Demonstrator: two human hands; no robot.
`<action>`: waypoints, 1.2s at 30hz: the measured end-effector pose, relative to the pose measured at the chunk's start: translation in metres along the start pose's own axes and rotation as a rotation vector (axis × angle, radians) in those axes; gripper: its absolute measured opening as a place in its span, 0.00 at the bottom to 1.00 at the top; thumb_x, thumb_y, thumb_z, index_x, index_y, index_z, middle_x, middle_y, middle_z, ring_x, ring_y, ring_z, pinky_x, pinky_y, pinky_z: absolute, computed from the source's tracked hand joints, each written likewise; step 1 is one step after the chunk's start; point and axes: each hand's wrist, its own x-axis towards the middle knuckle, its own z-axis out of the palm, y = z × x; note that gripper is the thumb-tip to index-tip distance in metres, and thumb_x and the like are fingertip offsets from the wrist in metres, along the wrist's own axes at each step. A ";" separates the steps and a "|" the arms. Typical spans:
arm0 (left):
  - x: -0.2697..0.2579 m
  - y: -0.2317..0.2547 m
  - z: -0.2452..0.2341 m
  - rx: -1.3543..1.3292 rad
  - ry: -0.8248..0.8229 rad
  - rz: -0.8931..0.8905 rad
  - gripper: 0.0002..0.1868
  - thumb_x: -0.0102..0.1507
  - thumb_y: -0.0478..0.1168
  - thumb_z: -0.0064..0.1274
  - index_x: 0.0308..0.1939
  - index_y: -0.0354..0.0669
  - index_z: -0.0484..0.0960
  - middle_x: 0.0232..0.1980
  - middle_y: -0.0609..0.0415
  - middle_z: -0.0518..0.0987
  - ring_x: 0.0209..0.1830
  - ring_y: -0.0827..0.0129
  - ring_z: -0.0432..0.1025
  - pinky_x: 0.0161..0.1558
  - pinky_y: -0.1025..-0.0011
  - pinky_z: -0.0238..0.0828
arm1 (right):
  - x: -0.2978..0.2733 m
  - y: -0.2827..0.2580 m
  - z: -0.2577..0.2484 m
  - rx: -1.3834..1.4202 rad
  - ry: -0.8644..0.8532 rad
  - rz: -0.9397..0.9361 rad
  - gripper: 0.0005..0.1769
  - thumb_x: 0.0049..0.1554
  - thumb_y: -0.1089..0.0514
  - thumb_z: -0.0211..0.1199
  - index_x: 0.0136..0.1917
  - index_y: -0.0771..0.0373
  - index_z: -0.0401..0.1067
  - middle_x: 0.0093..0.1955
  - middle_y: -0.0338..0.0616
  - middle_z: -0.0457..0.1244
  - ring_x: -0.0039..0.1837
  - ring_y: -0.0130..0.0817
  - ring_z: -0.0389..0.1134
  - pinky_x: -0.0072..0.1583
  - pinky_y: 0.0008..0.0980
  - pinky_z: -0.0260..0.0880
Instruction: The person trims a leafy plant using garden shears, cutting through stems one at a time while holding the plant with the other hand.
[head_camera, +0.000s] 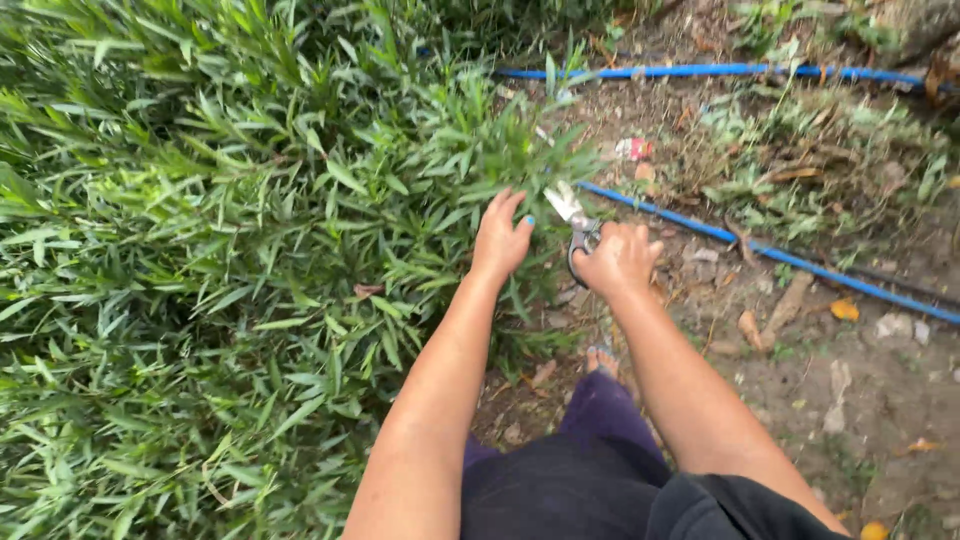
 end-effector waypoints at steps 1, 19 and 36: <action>0.010 0.003 0.004 -0.001 0.014 0.005 0.27 0.62 0.42 0.55 0.65 0.43 0.75 0.76 0.39 0.66 0.75 0.45 0.61 0.72 0.57 0.58 | 0.012 0.004 -0.004 -0.020 0.040 -0.057 0.32 0.43 0.37 0.71 0.51 0.64 0.78 0.56 0.52 0.68 0.65 0.50 0.61 0.62 0.57 0.55; 0.052 0.000 0.046 0.108 0.129 -0.287 0.33 0.55 0.55 0.62 0.64 0.56 0.80 0.75 0.33 0.66 0.77 0.45 0.59 0.74 0.57 0.54 | 0.118 -0.012 -0.005 -0.212 -0.182 -0.545 0.25 0.46 0.39 0.70 0.50 0.57 0.78 0.52 0.43 0.70 0.63 0.42 0.64 0.61 0.50 0.55; 0.009 -0.007 0.007 -0.406 0.280 -0.468 0.31 0.57 0.41 0.61 0.66 0.48 0.79 0.66 0.44 0.77 0.66 0.57 0.71 0.66 0.67 0.63 | 0.094 -0.013 -0.029 -0.309 -0.233 -0.570 0.32 0.48 0.36 0.67 0.56 0.60 0.76 0.58 0.45 0.67 0.66 0.42 0.60 0.64 0.52 0.52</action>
